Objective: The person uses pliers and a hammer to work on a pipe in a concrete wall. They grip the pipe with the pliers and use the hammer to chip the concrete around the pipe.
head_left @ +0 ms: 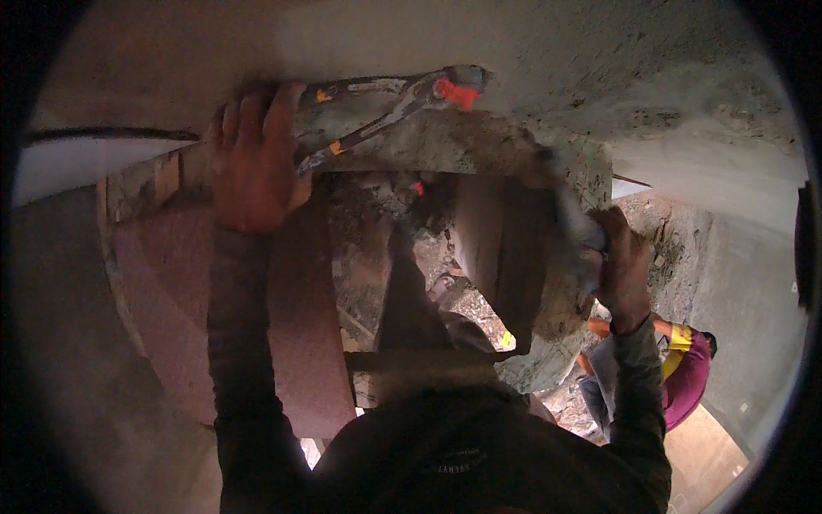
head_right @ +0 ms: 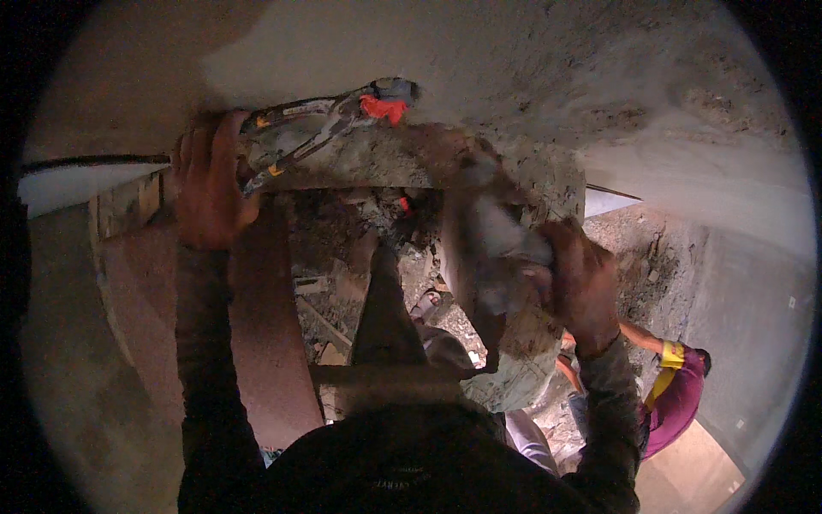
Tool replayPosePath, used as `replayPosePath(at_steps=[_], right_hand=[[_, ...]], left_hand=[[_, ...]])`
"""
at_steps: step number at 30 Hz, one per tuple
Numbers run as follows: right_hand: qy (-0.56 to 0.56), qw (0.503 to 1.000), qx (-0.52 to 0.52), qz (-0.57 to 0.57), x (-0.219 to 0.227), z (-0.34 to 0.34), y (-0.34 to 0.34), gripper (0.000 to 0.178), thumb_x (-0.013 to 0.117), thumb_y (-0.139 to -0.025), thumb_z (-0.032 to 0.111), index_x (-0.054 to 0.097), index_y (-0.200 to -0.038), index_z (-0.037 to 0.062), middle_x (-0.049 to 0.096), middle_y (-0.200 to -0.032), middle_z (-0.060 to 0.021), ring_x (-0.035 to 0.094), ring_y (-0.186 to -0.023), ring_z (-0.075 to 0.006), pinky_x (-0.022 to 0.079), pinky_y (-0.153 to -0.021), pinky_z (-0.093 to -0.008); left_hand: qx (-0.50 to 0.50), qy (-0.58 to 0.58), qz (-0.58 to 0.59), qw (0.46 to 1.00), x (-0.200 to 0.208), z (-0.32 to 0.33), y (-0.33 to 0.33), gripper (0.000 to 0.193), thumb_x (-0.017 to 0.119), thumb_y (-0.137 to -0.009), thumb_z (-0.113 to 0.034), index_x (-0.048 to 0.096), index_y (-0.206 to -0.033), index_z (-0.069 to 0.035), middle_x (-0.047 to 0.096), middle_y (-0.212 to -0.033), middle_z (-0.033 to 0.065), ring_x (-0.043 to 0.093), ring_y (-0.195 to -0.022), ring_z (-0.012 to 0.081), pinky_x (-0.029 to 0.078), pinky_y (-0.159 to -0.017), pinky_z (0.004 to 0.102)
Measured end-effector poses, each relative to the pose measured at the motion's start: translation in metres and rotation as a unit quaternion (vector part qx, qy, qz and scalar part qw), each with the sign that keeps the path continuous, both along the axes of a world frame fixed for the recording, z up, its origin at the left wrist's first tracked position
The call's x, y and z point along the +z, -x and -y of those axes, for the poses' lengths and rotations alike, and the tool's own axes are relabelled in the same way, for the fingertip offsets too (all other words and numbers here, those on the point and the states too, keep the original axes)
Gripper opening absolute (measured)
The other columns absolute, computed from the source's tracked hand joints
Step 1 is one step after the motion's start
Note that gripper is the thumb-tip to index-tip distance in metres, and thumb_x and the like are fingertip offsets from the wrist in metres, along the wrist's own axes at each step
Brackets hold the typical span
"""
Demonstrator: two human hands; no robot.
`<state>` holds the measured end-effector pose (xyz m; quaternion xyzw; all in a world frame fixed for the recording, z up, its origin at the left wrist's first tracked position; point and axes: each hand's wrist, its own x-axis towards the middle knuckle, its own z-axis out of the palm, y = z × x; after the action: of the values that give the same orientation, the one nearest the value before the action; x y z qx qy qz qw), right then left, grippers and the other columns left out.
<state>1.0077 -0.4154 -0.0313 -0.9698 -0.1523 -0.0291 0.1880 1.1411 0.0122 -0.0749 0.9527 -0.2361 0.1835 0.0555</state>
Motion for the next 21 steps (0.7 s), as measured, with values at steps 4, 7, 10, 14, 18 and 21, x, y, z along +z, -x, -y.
replayPosePath(at_steps=[4, 7, 10, 14, 18, 21], right_hand=[[0.108, 0.985, 0.115, 0.073, 0.003, -0.013, -0.050, 0.055, 0.081, -0.082, 0.039, 0.061, -0.121, 0.0045, 0.066, -0.101, -0.0186, 0.070, -0.076, -0.0355, 0.058, -0.063, -0.0439], [0.129, 0.969, 0.148, 0.149, -0.001, -0.018, -0.073, 0.052, 0.082, -0.081, 0.034, 0.062, -0.118, 0.0037, 0.065, -0.100, -0.0179, 0.070, -0.076, -0.0342, 0.057, -0.060, -0.0424], [0.122, 0.963, 0.153, 0.183, -0.002, -0.021, -0.085, 0.049, 0.082, -0.081, 0.030, 0.063, -0.117, 0.0026, 0.064, -0.099, -0.0174, 0.070, -0.076, -0.0331, 0.057, -0.059, -0.0417], [0.131, 0.951, 0.170, 0.222, -0.005, -0.021, -0.093, 0.046, 0.080, -0.081, 0.027, 0.064, -0.117, 0.0036, 0.065, -0.097, -0.0144, 0.069, -0.075, -0.0314, 0.058, -0.059, -0.0407], [0.148, 0.952, 0.127, 0.237, -0.005, -0.029, -0.107, 0.046, 0.078, -0.079, 0.023, 0.064, -0.119, 0.0062, 0.065, -0.092, -0.0104, 0.069, -0.074, -0.0282, 0.057, -0.059, -0.0399], [0.120, 0.967, 0.122, 0.189, -0.003, -0.030, -0.101, 0.045, 0.077, -0.079, 0.019, 0.065, -0.121, 0.0072, 0.066, -0.092, -0.0100, 0.070, -0.076, -0.0278, 0.058, -0.061, -0.0400]], left_hand=[[-0.005, 0.008, -0.018, 1.000, 0.002, -0.003, 0.000, 0.090, 0.081, -0.065, -0.021, 0.048, -0.149, -0.012, 0.057, -0.128, 0.0234, 0.054, -0.119, 0.0483, 0.040, -0.106, 0.0622], [0.003, 0.001, -0.026, 1.000, 0.003, 0.000, 0.002, 0.093, 0.081, -0.066, -0.025, 0.046, -0.151, -0.012, 0.056, -0.132, 0.0234, 0.052, -0.121, 0.0488, 0.038, -0.107, 0.0619], [0.004, -0.005, -0.025, 1.000, 0.007, 0.004, 0.002, 0.094, 0.083, -0.062, -0.020, 0.048, -0.149, -0.013, 0.056, -0.126, 0.0220, 0.055, -0.119, 0.0471, 0.041, -0.105, 0.0614], [0.005, 0.001, -0.023, 1.000, 0.005, -0.002, 0.004, 0.093, 0.081, -0.067, -0.033, 0.048, -0.152, -0.014, 0.056, -0.132, 0.0214, 0.052, -0.122, 0.0468, 0.038, -0.108, 0.0613], [-0.006, 0.009, -0.022, 1.000, 0.008, 0.004, 0.000, 0.092, 0.081, -0.064, -0.025, 0.049, -0.150, -0.014, 0.056, -0.127, 0.0208, 0.053, -0.119, 0.0467, 0.040, -0.106, 0.0602], [-0.011, 0.012, -0.011, 1.000, 0.010, 0.006, -0.001, 0.093, 0.080, -0.059, -0.013, 0.050, -0.148, -0.015, 0.057, -0.122, 0.0199, 0.055, -0.116, 0.0466, 0.042, -0.104, 0.0602]])
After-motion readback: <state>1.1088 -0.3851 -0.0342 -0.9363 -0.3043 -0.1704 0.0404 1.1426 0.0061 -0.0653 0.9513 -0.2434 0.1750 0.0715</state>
